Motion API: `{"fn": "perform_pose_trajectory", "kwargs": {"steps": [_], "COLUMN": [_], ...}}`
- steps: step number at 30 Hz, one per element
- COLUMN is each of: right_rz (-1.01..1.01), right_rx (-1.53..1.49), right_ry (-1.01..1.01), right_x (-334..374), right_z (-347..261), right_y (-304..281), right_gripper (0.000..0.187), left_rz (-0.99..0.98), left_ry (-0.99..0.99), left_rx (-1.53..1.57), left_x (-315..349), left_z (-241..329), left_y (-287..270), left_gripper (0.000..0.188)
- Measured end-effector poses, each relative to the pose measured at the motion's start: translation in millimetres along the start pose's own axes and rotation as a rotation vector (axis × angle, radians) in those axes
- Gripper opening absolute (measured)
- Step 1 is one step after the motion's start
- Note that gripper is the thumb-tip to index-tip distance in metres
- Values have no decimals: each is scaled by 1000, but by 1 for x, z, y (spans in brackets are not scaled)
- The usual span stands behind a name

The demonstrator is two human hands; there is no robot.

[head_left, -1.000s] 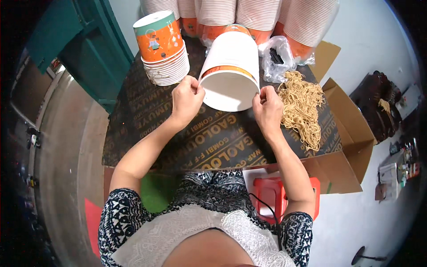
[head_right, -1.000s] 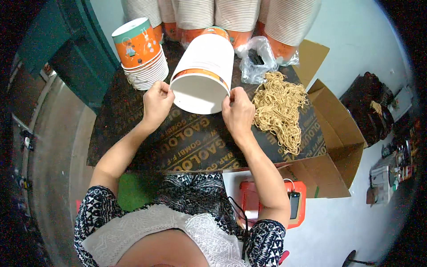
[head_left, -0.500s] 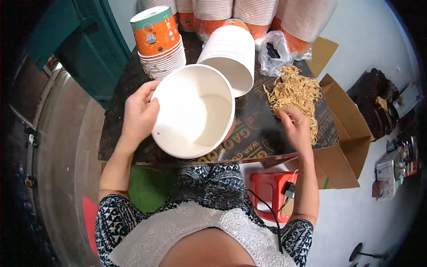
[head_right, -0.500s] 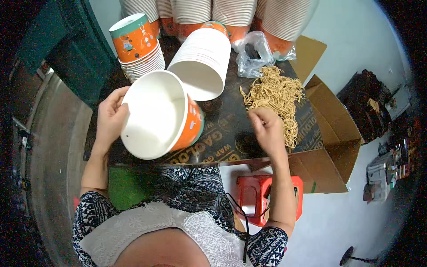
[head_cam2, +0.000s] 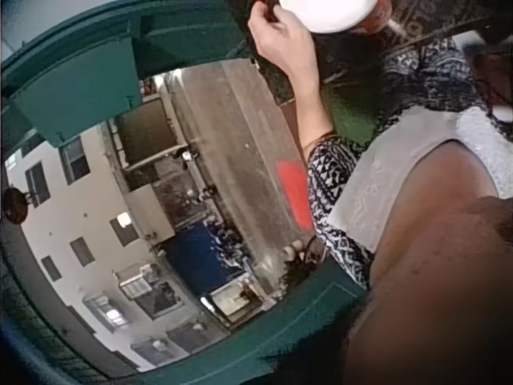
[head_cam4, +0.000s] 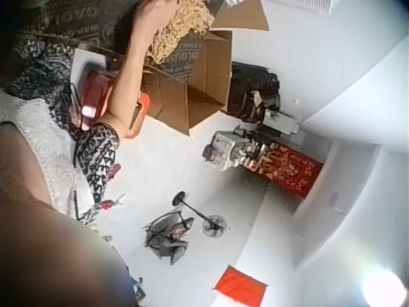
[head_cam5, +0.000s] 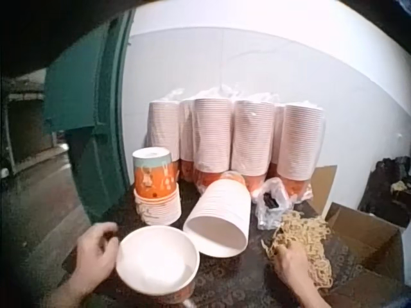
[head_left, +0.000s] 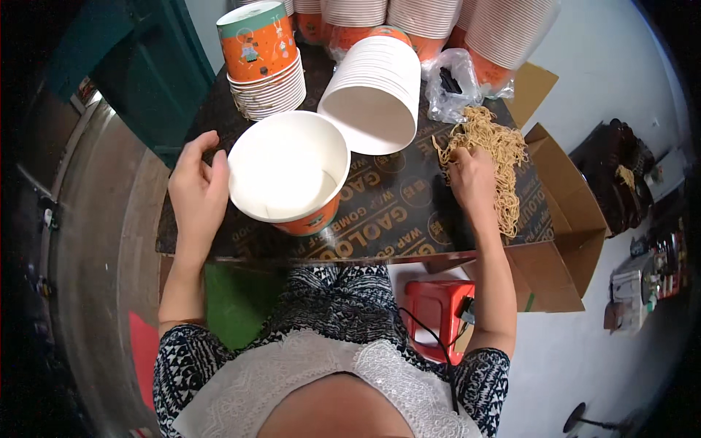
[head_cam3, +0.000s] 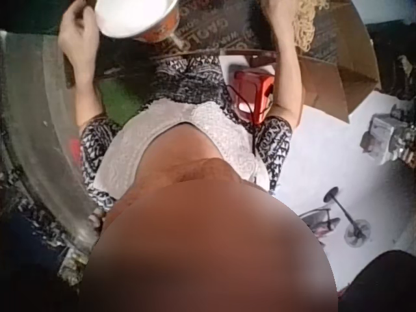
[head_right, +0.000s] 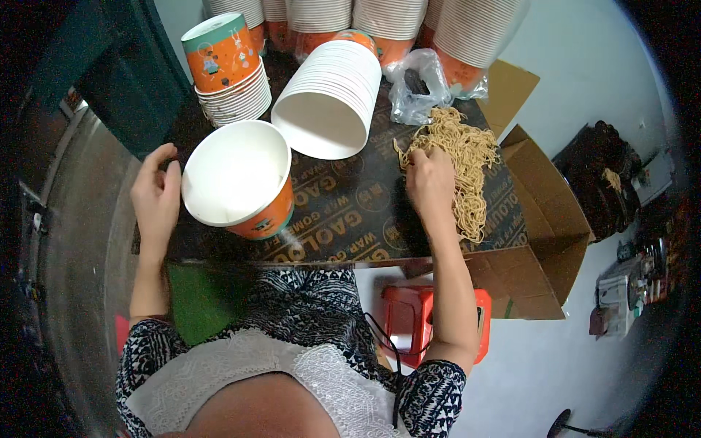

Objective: Attaching strings to paper buckets using a small stick tool for threading.

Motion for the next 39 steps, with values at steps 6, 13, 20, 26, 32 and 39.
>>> {"fn": "perform_pose_trajectory", "kwargs": {"steps": [6, 13, 20, 26, 32, 39], "right_rz": [-61, -29, -52, -136, -204, -268], "right_rx": [117, -60, -260, 37, -489, -784], "right_ry": [-82, -72, -60, -76, 138, 271], "right_x": [-4, -3, 4, 4, 5, 7], "right_z": [-2, 8, 3, 33, 59, 69], "right_y": [20, 22, -2, 38, 36, 37], "right_gripper": [12, 5, 11, 14, 9, 15], "left_rz": [-99, -184, -670, -859, -663, -551], "left_ry": [298, 621, 431, 366, 1, 58], "left_rx": [289, 537, 373, 182, 347, 323], "left_x": [47, 97, 100, 100, 71, 63], "left_z": [68, 139, 171, 192, 172, 188], "left_y": [-7, 37, 141, 216, 261, 295], "left_gripper": [21, 20, 8, 16, 22, 18]}}
Point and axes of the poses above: each hand's wrist, its own x-axis away from the middle knuckle, its own y-axis out of the palm, z = x × y, the point moved 8 cm from there along -x, towards the middle knuckle, and after that the axes turned 11 degrees about -x, right-handed, at the moved point
